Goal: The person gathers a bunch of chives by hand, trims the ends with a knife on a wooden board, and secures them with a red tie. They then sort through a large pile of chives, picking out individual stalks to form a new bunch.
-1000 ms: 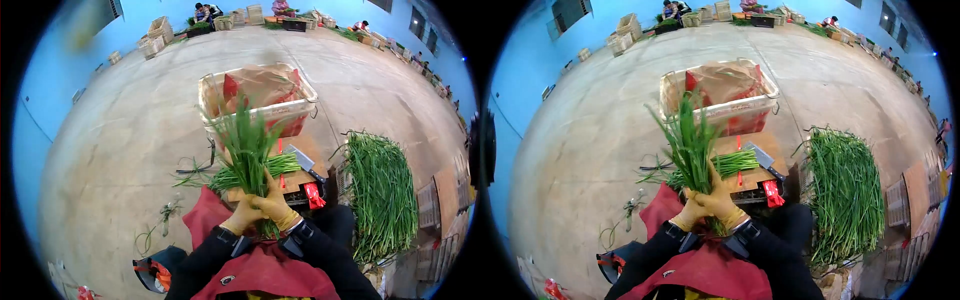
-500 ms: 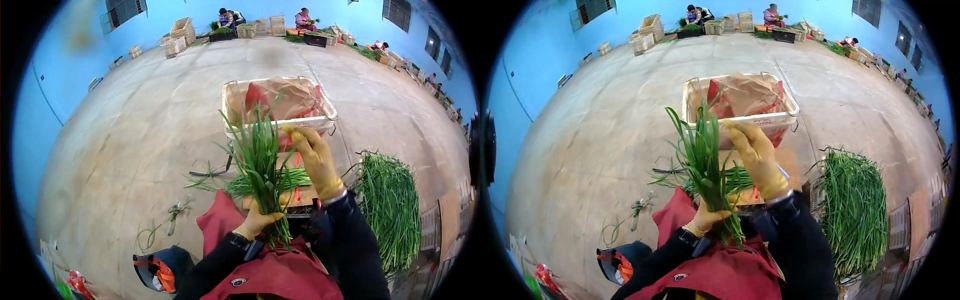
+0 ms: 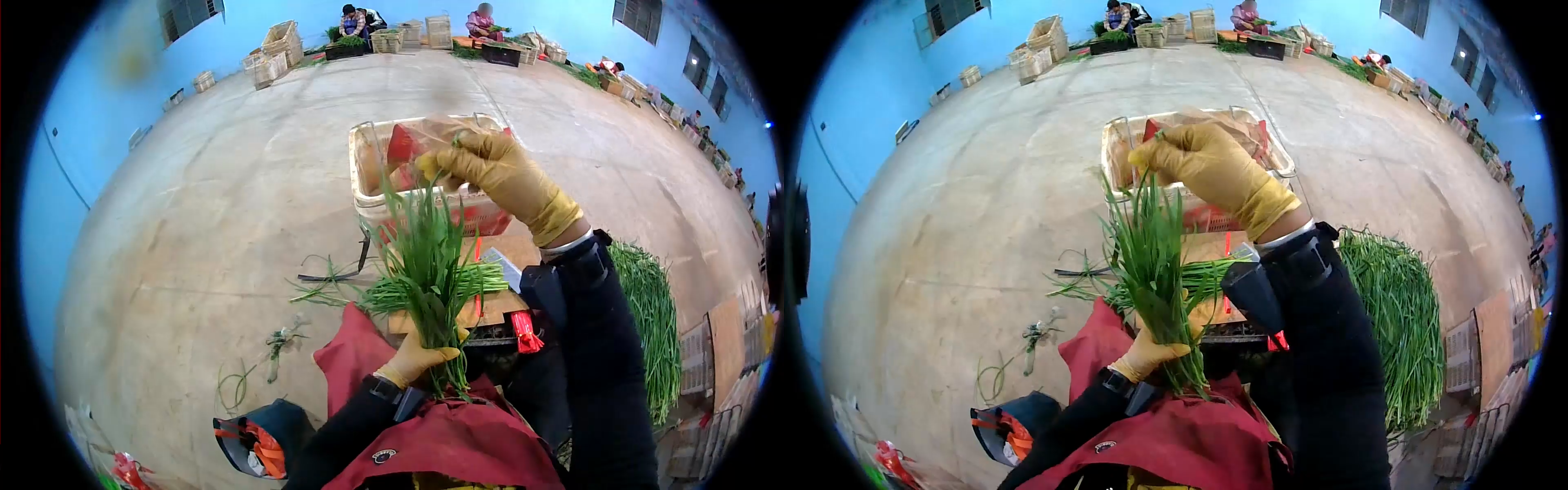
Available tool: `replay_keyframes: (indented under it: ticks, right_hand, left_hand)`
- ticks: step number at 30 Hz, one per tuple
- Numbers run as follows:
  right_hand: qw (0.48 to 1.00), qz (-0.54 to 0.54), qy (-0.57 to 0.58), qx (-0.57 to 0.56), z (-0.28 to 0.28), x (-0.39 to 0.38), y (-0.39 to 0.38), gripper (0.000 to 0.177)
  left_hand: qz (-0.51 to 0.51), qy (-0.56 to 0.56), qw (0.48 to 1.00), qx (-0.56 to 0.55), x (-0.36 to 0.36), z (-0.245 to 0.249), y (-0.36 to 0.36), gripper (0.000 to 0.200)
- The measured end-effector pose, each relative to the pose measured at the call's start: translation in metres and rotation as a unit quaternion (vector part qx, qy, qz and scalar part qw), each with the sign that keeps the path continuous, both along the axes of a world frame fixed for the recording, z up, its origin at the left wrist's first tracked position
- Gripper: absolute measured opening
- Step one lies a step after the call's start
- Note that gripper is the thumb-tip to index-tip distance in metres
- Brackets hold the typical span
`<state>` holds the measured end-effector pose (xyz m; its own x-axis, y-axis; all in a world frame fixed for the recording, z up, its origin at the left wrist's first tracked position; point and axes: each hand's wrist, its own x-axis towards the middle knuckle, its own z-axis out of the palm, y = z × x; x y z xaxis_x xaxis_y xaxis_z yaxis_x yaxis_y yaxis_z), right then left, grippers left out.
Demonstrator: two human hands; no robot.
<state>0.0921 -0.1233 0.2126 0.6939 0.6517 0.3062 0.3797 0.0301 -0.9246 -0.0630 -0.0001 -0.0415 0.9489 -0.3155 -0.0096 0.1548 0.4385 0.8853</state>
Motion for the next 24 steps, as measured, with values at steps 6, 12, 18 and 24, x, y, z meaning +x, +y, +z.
replay_keyframes:
  ticks: [6,12,18,24]
  right_hand:
    - [0.997,0.030,0.045,-0.061,-0.018,-0.016,0.008,0.024]
    - [0.999,-0.015,-0.031,0.029,-0.011,-0.024,0.031,0.018]
    - [0.991,-0.018,-0.066,0.113,0.023,-0.030,0.041,0.023]
    - [0.949,0.008,-0.170,0.264,0.058,-0.023,0.044,0.020]
  left_hand:
    - [-0.025,0.011,0.999,0.037,0.000,0.004,0.001,0.057]
    - [0.003,-0.004,1.000,-0.002,0.001,-0.003,-0.002,0.046]
    - [0.004,0.009,0.999,0.031,0.001,-0.003,0.003,0.038]
    - [0.019,-0.024,0.999,0.034,0.002,-0.010,0.005,0.037]
